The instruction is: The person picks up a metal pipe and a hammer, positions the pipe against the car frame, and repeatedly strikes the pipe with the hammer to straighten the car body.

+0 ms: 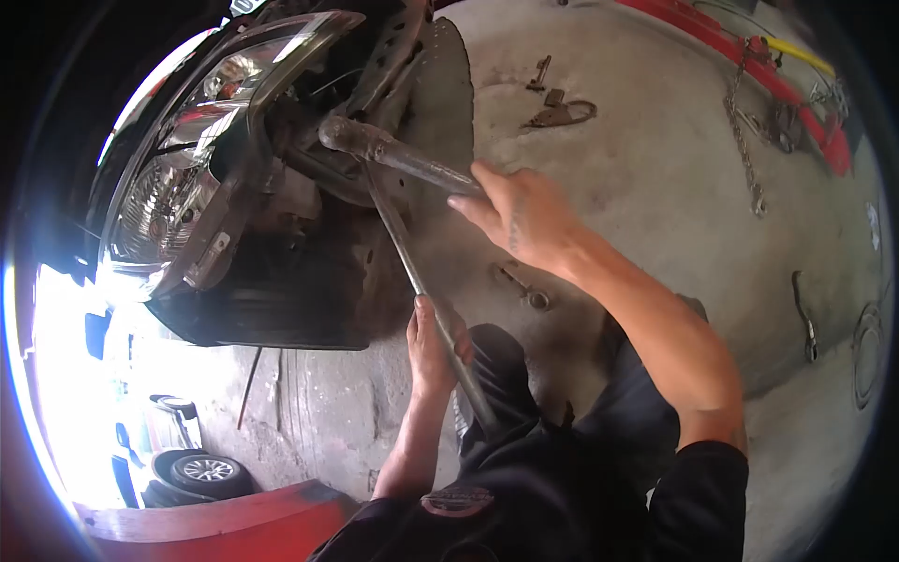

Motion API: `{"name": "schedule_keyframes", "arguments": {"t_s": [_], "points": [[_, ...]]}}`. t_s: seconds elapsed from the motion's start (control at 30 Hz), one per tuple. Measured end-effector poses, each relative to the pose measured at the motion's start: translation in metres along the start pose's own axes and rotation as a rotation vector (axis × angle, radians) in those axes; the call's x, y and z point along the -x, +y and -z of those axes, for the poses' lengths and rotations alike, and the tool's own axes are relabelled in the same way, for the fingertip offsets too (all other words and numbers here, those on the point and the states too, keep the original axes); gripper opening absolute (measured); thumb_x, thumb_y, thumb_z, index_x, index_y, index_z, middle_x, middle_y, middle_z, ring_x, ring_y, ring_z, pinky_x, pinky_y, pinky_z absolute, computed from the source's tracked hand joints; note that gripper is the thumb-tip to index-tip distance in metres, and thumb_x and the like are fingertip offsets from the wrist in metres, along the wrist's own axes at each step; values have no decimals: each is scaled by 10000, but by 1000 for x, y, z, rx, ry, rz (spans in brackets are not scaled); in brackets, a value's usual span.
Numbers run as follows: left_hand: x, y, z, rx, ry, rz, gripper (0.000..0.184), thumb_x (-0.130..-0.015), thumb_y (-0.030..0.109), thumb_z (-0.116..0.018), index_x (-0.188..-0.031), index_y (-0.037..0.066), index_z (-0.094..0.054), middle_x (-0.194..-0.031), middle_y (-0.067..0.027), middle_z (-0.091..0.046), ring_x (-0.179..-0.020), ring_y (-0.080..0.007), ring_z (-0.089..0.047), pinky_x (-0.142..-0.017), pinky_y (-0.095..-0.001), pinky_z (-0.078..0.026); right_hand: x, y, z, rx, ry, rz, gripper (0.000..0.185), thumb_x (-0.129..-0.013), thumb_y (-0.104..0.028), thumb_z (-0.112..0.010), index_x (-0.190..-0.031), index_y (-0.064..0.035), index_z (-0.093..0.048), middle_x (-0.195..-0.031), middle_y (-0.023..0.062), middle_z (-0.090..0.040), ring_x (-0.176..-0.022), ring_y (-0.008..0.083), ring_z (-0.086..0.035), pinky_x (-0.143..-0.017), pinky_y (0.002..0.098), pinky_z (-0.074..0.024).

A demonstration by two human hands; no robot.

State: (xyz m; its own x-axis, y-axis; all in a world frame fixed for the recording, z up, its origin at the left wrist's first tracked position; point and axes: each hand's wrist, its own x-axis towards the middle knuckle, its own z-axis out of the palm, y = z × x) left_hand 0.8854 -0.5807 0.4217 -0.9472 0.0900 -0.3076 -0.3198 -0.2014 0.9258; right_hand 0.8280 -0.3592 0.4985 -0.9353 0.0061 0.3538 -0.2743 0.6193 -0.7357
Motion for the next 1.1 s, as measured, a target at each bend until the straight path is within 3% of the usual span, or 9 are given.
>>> {"name": "schedule_keyframes", "arguments": {"t_s": [0.2,0.3,0.4,0.53,0.67,0.7,0.8,0.97,1.1], "points": [[2,5,8,-31,-46,-12,494,-1035,537,-407,-996,48,-471,-664,-55,-488,-452,-131,-470,-383,-281,-403,-7,-40,29,-148,238,313,322,-940,-327,-660,-953,-24,-550,-607,187,-594,-553,370,-616,-517,446,-464],[3,8,7,-68,-34,-18,497,-1035,537,-403,-1009,46,-471,-661,-56,-492,-448,-132,-472,-380,-283,-407,-10,-35,14,7,181,348,328,-955,-345,-630,-999,-27,-563,-622,174,-620,-560,366,-629,-524,446,-485],[-3,5,14,-99,-34,23,501,-1034,541,-402,-1022,44,-472,-659,-57,-498,-445,-132,-476,-376,-284,-408,-17,2,-12,362,-100,162,339,-954,-313,-639,-1073,-3,-567,-700,176,-653,-609,382,-635,-567,452,-475],[2,29,21,-107,-45,102,528,-1012,579,-424,-1025,56,-495,-621,-33,-473,-427,-135,-447,-358,-292,-367,-9,13,-28,197,21,40,296,-973,-319,-617,-1028,-32,-565,-638,168,-613,-566,374,-603,-555,454,-448],[8,49,30,-23,-120,168,365,-1017,414,-529,-1133,71,-485,-694,-37,-510,-469,-123,-472,-401,-276,-383,-5,-4,-8,-46,-11,-58,329,-953,-335,-633,-1000,-16,-569,-615,199,-615,-587,401,-624,-538,472,-464],[11,54,32,-65,-187,127,305,-979,246,-613,-1196,86,-470,-732,-42,-525,-489,-118,-482,-421,-269,-398,-3,-2,-6,-24,19,-25,328,-950,-332,-638,-994,-15,-570,-613,198,-613,-582,402,-620,-536,472,-460],[22,51,40,-144,-250,31,375,-933,116,-645,-1254,88,-453,-707,-31,-523,-502,-113,-505,-424,-269,-405,0,9,-6,30,78,0,321,-942,-319,-659,-974,-14,-565,-593,179,-584,-550,373,-581,-532,449,-438],[30,38,55,-393,-164,44,452,-909,47,-649,-1298,75,-421,-651,-5,-513,-455,-104,-507,-395,-277,-405,-1,20,-3,7,-3,-212,337,-945,-336,-655,-981,-5,-606,-602,156,-605,-543,320,-599,-564,432,-454],[17,58,86,-524,-148,129,447,-897,17,-636,-1287,93,-431,-628,7,-510,-422,-89,-490,-363,-266,-401,-2,56,-14,-35,56,-202,373,-952,-355,-648,-980,15,-614,-582,117,-564,-510,221,-560,-546,399,-438]]}}
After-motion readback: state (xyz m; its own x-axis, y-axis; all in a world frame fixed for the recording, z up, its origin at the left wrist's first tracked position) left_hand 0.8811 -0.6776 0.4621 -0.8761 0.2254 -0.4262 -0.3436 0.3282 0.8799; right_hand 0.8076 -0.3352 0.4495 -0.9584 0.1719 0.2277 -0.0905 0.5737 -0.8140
